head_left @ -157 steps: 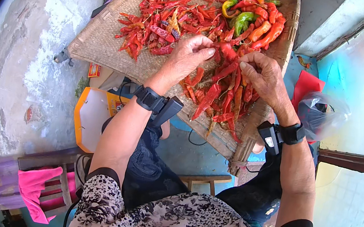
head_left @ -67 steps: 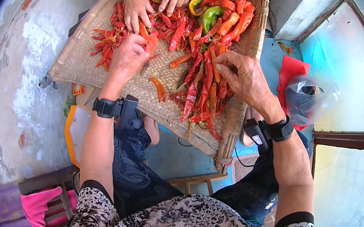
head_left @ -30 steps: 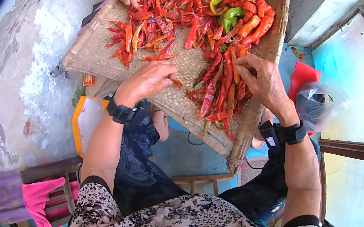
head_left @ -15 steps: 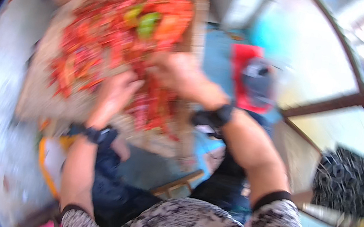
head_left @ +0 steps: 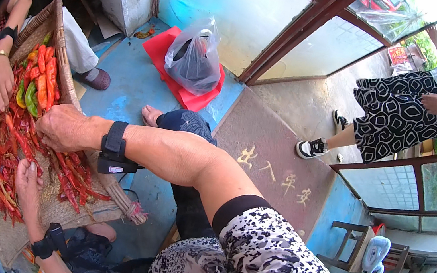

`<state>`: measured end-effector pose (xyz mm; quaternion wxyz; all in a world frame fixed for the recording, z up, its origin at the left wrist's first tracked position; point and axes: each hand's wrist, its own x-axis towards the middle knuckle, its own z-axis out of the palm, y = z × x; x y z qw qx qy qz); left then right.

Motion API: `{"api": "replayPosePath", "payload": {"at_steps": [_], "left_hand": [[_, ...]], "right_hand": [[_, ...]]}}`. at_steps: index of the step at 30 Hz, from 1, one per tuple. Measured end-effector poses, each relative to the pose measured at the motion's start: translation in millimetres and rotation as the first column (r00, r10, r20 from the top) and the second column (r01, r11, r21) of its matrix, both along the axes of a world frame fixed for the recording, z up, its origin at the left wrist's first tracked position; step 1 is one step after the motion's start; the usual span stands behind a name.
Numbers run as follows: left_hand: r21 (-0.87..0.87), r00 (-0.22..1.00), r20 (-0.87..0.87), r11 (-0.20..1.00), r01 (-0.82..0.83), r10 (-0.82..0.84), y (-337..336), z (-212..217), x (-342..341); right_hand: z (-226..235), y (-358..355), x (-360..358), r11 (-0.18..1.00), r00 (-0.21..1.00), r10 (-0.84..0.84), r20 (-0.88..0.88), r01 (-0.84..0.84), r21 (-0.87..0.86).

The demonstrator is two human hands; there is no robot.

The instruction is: Sort dried red peppers and fresh green/red peppers on a large woven tray.

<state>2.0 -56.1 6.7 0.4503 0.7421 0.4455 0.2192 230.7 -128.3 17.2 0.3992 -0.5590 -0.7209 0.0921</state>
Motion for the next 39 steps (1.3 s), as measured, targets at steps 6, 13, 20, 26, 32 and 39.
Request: {"api": "replayPosePath", "payload": {"at_steps": [6, 13, 20, 26, 32, 39], "left_hand": [[0.066, 0.994, 0.075, 0.994, -0.089, 0.084, 37, -10, -27], [0.588, 0.922, -0.049, 0.758, -0.283, 0.383, 102, -9, -114], [0.346, 0.934, -0.356, 0.926, 0.153, -0.021, 0, 1, -11], [0.359, 0.893, -0.424, 0.876, 0.321, -0.153, -37, 7, 21], [0.27, 0.897, -0.4, 0.911, 0.31, -0.187, -34, -10, 20], [0.209, 0.93, -0.315, 0.942, 0.264, -0.191, -38, -9, 27]], "right_hand": [[-6, 1, -1, 0.999, 1.0, -0.023, 0.006, 0.023, 0.034], [-9, 7, 1, 0.999, 0.999, -0.006, 0.053, 0.004, 0.045], [-14, 7, 1, 0.999, 0.999, -0.019, 0.036, 0.018, 0.03], [-10, 13, -2, 0.999, 1.0, -0.025, 0.012, 0.025, 0.037], [-6, 17, -2, 0.998, 0.999, -0.041, 0.003, 0.041, 0.053], [-7, 7, 6, 0.992, 0.997, -0.055, 0.052, 0.048, 0.116]]}}
